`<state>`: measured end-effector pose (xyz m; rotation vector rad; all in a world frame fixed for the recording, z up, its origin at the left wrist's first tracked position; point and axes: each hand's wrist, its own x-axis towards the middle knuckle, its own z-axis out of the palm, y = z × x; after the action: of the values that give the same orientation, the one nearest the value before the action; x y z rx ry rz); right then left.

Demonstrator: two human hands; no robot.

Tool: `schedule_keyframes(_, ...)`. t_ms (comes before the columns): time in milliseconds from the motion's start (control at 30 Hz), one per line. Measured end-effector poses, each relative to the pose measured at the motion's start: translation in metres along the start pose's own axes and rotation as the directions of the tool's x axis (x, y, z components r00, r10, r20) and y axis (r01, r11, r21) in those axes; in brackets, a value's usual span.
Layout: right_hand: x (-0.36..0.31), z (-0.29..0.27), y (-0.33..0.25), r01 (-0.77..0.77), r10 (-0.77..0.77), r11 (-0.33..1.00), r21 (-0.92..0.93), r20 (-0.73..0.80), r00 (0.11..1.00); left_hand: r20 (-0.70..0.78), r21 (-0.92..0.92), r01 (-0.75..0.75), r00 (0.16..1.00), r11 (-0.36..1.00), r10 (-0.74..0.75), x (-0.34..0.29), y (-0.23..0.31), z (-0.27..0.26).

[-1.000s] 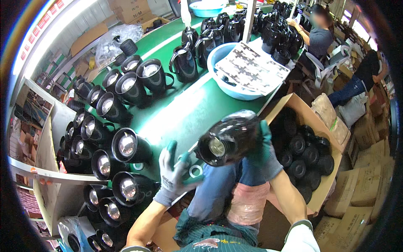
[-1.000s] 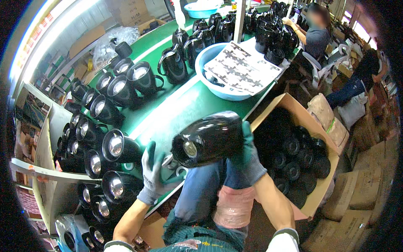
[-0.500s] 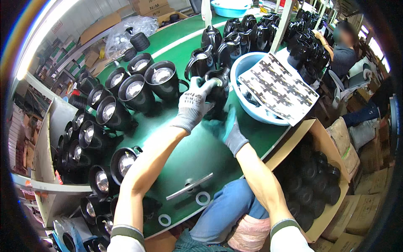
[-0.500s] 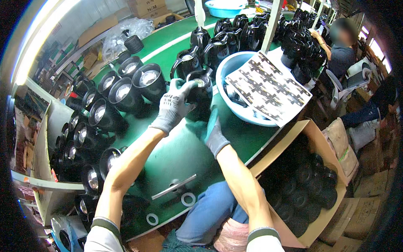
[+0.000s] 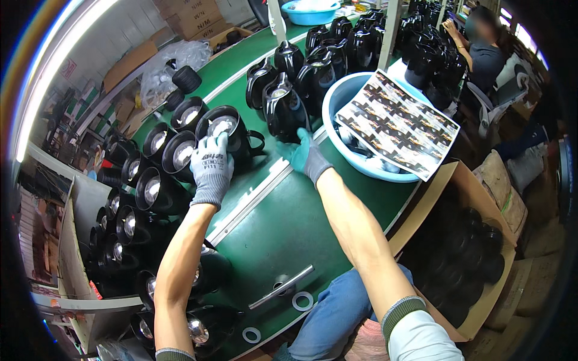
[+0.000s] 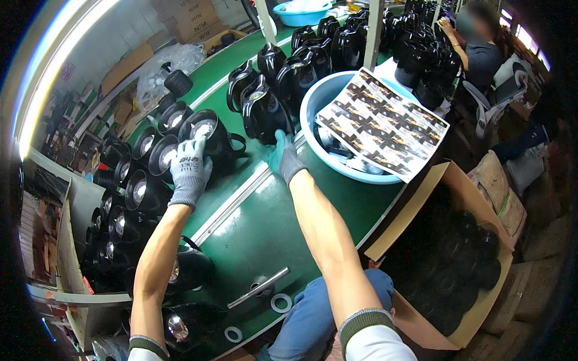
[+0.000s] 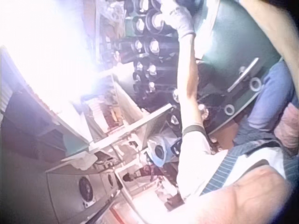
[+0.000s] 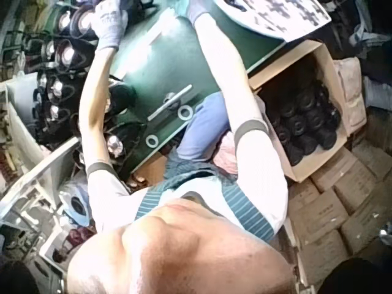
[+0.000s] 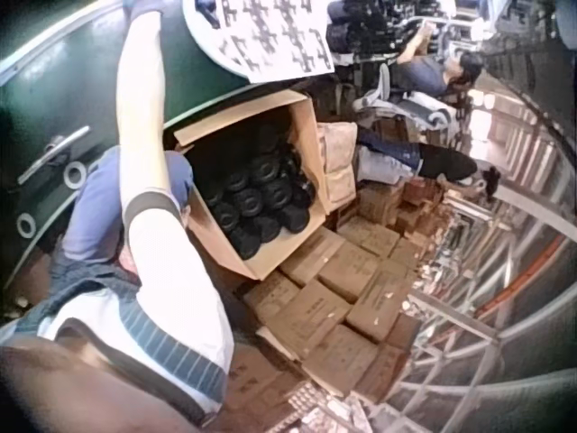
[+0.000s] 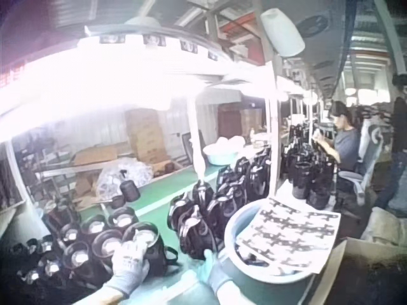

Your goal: The person sits on the floor and assembles black kettles by inserting a metal rod into the base and attaching a black circular base. They repeat this process for multiple units, placing finished kettles on a green table.

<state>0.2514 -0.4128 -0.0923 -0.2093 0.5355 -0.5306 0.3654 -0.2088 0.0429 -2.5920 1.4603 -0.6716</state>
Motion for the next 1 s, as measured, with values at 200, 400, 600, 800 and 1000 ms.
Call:
schedule_keyframes(200, -0.111, -0.014, 0.016, 0.097, -0.094, 0.826, -0.556, 0.034, 0.995, -0.088, -0.153, -0.066, 0.995, 0.986, 0.053, -0.026, -0.013, -0.028)
schedule_keyframes(400, -0.314, 0.042, -0.019, 0.4, -0.113, -0.867, -0.298, 0.898, 0.425, -0.22, -0.382, -0.29, 0.951, 0.878, 0.218, -0.119, 0.02, -0.163)
schedule_keyframes(600, -0.431, 0.058, -0.026, 0.603, 0.158, -0.783, -0.153, 0.888, 0.431, -0.308, -0.543, -0.482, 0.876, 0.688, 0.37, -0.223, 0.041, -0.261)
schedule_keyframes(800, -0.571, -0.043, -0.039, 0.53, -0.179, -0.549, -0.646, 0.711, 0.68, 0.134, -0.991, 0.112, 0.898, -0.078, -0.419, -0.34, 0.053, -0.2)
schedule_keyframes(1000, -0.662, -0.061, -0.04, 0.796, -0.449, -0.159, -0.583, 0.761, 0.468, -0.081, -0.814, -0.249, 0.943, 0.525, 0.322, -0.367, 0.111, -0.189)
